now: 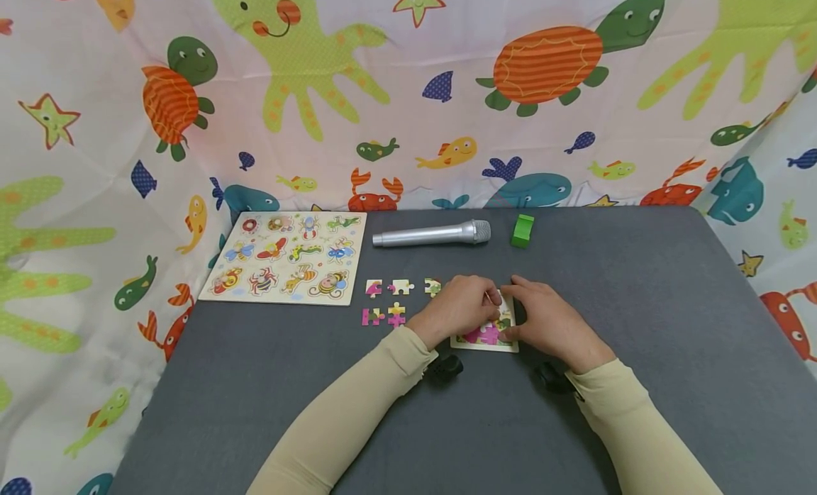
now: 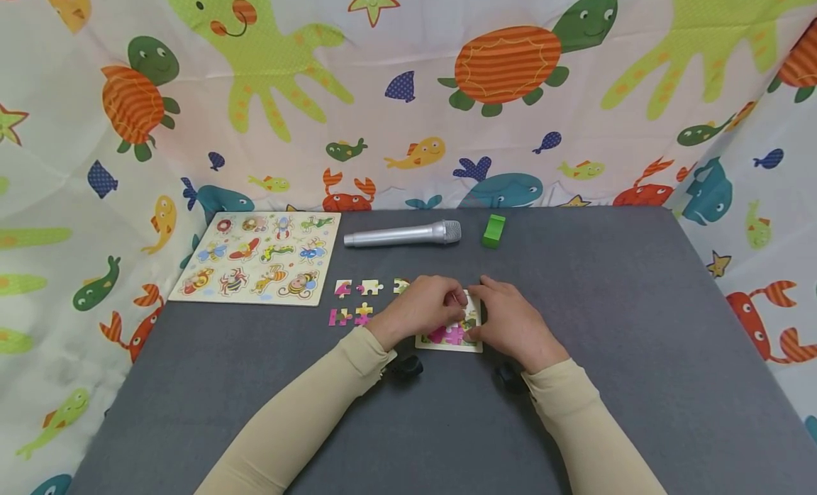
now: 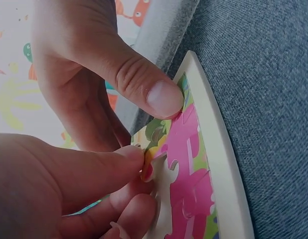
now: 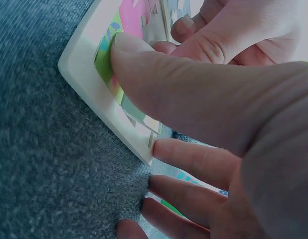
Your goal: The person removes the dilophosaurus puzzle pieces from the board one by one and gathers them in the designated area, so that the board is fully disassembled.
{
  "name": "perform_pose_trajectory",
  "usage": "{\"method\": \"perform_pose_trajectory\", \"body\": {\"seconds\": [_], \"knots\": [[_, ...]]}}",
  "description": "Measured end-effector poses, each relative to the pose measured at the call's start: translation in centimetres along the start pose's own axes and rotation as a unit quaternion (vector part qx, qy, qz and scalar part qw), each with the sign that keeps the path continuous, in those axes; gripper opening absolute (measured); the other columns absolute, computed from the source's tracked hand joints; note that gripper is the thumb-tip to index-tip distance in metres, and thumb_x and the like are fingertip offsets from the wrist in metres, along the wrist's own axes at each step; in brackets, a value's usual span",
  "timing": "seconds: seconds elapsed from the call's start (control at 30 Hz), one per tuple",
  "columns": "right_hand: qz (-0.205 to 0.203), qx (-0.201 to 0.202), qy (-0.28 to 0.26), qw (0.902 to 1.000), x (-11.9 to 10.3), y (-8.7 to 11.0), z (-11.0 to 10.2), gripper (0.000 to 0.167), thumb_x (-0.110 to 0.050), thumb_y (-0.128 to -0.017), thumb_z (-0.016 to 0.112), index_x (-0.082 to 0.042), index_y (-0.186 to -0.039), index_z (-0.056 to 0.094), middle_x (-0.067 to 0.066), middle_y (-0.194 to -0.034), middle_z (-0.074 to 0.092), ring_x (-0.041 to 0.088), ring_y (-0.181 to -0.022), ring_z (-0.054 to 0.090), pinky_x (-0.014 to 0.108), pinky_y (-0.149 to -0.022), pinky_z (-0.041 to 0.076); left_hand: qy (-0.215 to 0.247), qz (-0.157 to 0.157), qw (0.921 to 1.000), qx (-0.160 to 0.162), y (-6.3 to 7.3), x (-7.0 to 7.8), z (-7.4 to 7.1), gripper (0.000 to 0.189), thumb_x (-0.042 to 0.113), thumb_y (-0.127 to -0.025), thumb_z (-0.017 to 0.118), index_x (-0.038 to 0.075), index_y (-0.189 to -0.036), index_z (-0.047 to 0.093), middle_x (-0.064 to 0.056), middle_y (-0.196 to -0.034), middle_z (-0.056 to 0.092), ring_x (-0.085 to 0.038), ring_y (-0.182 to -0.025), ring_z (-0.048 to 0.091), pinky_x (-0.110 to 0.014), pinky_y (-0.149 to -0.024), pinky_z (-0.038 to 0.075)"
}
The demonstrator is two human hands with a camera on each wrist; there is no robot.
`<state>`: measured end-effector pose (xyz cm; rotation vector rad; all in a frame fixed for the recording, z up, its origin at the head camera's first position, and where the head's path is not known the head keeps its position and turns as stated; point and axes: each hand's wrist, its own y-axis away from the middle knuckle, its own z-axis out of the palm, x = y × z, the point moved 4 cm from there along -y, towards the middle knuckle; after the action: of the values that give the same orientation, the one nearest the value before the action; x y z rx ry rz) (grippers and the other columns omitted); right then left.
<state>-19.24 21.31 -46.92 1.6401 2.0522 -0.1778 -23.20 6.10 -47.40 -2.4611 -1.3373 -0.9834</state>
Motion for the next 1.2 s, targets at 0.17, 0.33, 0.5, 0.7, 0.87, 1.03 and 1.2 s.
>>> {"method": "perform_pose_trajectory", "body": {"seconds": [0.17, 0.33, 0.5, 0.7, 0.87, 1.03, 1.2], "knots": [[-0.002, 0.001, -0.001, 1.0000, 0.0, 0.0, 0.0, 0.079, -0.025, -0.085, 0.093, -0.002, -0.152, 0.058, 0.033, -0.167, 0.041, 0.059, -0.151, 0.040, 0.070, -0.114, 0.044, -0.005, 0.005, 1.0000, 0.001, 0.0, 0.0, -0.1, 0.015, 0.021, -0.106, 0.071, 0.015, -0.113, 0.082, 0.007, -0.089, 0.076, -0.006, -0.062, 0.061, -0.021, -0.062, 0.047], [-0.001, -0.002, -0.003, 1.0000, 0.0, 0.0, -0.1, 0.080, -0.026, -0.085, 0.093, -0.002, -0.153, 0.058, 0.032, -0.168, 0.040, 0.059, -0.151, 0.039, 0.071, -0.114, 0.044, 0.003, 0.012, 0.9999, 0.004, 0.0, 0.0, -0.1, 0.014, 0.021, -0.106, 0.071, 0.016, -0.106, 0.084, 0.008, -0.085, 0.075, -0.005, -0.058, 0.058, -0.022, -0.059, 0.045], [0.002, -0.003, -0.004, 1.0000, 0.0, 0.0, -0.1, 0.081, -0.026, -0.085, 0.093, -0.002, -0.154, 0.057, 0.032, -0.168, 0.039, 0.058, -0.152, 0.038, 0.071, -0.114, 0.043, 0.015, 0.015, 0.9997, 0.009, 0.0, 0.0, -0.2, 0.013, 0.022, -0.106, 0.072, 0.017, -0.105, 0.084, 0.007, -0.087, 0.076, -0.004, -0.059, 0.058, -0.021, -0.059, 0.045], [0.005, -0.005, -0.003, 1.0000, 0.0, -0.1, 0.0, 0.080, -0.026, -0.086, 0.092, -0.003, -0.154, 0.057, 0.032, -0.169, 0.039, 0.058, -0.153, 0.037, 0.072, -0.114, 0.043, 0.020, 0.021, 0.9995, 0.010, 0.3, 0.0, -1.1, 0.014, 0.022, -0.107, 0.071, 0.017, -0.107, 0.084, 0.008, -0.087, 0.076, -0.004, -0.066, 0.059, -0.020, -0.062, 0.046], [0.011, -0.008, -0.001, 0.9999, -0.1, -0.2, 0.1, 0.081, -0.026, -0.087, 0.092, -0.003, -0.156, 0.055, 0.031, -0.170, 0.037, 0.056, -0.154, 0.036, 0.071, -0.116, 0.042, 0.031, 0.013, 0.9991, 0.026, 1.3, -1.0, -2.9, 0.014, 0.022, -0.106, 0.071, 0.016, -0.108, 0.084, 0.006, -0.090, 0.079, -0.005, -0.073, 0.064, -0.022, -0.067, 0.049], [0.017, -0.010, 0.000, 0.9998, 0.0, -0.1, 0.2, 0.081, -0.028, -0.088, 0.091, -0.004, -0.156, 0.055, 0.030, -0.170, 0.036, 0.055, -0.155, 0.036, 0.071, -0.118, 0.041, 0.030, 0.004, 0.9984, 0.047, 2.9, -3.4, -4.5, 0.012, 0.023, -0.105, 0.074, 0.018, -0.107, 0.084, 0.008, -0.092, 0.078, -0.009, -0.080, 0.065, -0.025, -0.072, 0.051], [0.011, -0.009, 0.003, 0.9999, -0.1, -0.1, 0.3, 0.080, -0.028, -0.088, 0.090, -0.004, -0.156, 0.055, 0.031, -0.170, 0.036, 0.056, -0.155, 0.036, 0.071, -0.118, 0.041, 0.046, -0.017, 0.9973, 0.054, 5.5, -6.4, -6.0, 0.011, 0.025, -0.104, 0.075, 0.021, -0.107, 0.084, 0.007, -0.098, 0.079, -0.013, -0.072, 0.062, -0.030, -0.068, 0.051]]}}
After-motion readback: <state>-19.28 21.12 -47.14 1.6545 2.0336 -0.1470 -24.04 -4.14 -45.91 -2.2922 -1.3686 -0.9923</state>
